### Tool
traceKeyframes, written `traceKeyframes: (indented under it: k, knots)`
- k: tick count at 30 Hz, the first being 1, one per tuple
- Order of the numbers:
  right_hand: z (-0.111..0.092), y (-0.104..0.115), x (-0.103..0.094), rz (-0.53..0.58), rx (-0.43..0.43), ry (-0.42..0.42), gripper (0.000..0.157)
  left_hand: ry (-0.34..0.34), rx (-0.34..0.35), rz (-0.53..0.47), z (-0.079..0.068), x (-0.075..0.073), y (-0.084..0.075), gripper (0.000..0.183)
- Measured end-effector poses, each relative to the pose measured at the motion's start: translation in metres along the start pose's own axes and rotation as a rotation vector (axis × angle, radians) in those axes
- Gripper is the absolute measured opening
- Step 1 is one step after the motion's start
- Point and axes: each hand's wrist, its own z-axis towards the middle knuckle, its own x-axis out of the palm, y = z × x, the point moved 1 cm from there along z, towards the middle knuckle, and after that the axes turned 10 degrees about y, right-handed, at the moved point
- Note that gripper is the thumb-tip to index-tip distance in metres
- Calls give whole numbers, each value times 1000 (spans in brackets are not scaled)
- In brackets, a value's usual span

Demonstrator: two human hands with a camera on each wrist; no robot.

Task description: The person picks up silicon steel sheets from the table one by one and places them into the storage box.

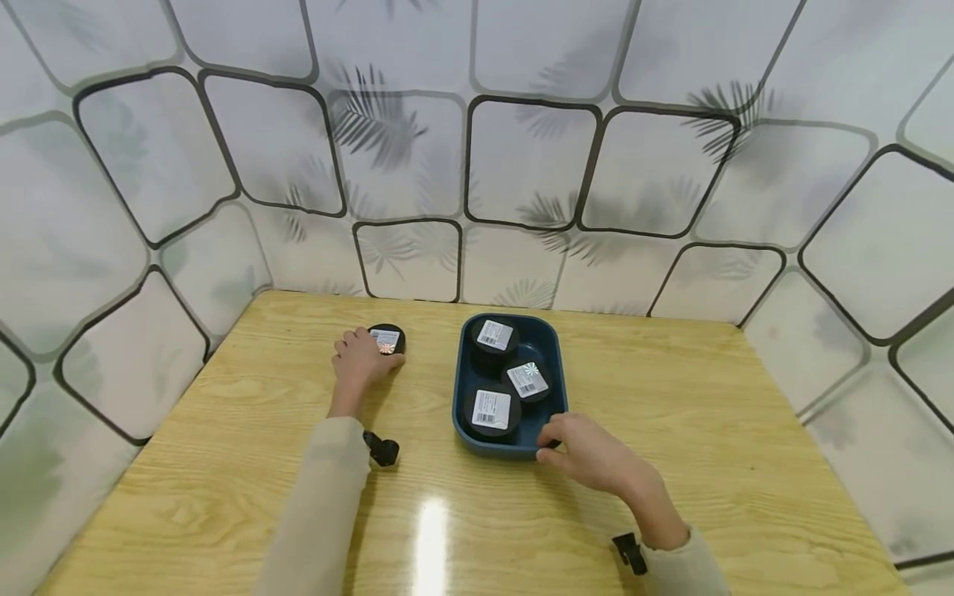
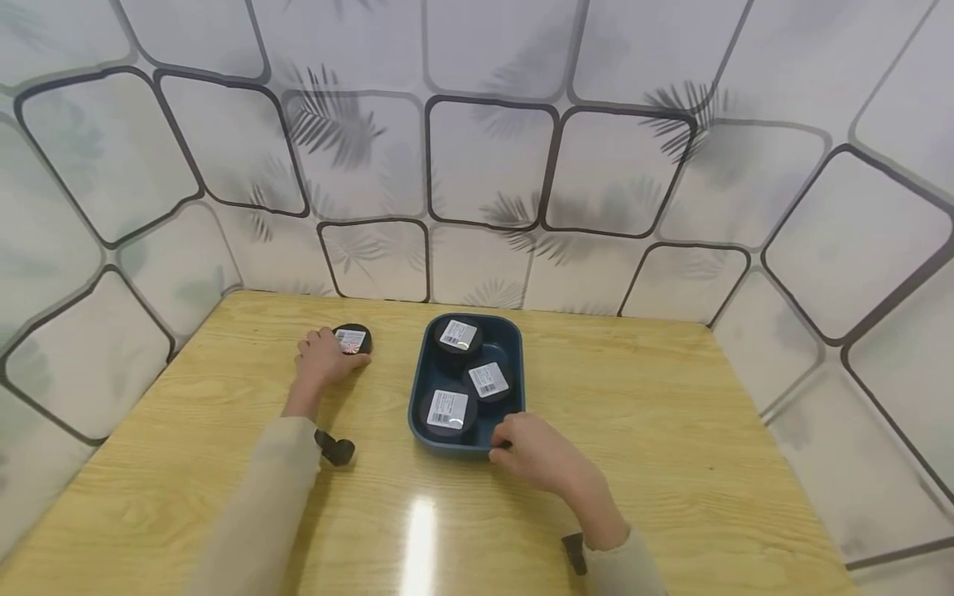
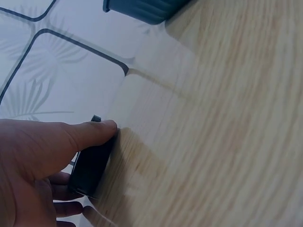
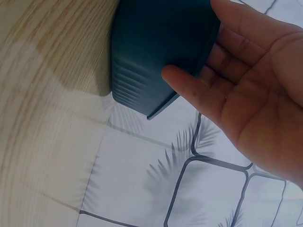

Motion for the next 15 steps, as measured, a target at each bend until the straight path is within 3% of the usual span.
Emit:
traceKeyframes:
  k: [15]
  knots:
    - [0,2,0,-14,-5,-4,7,-54,-32,-16,-20,13,-8,94]
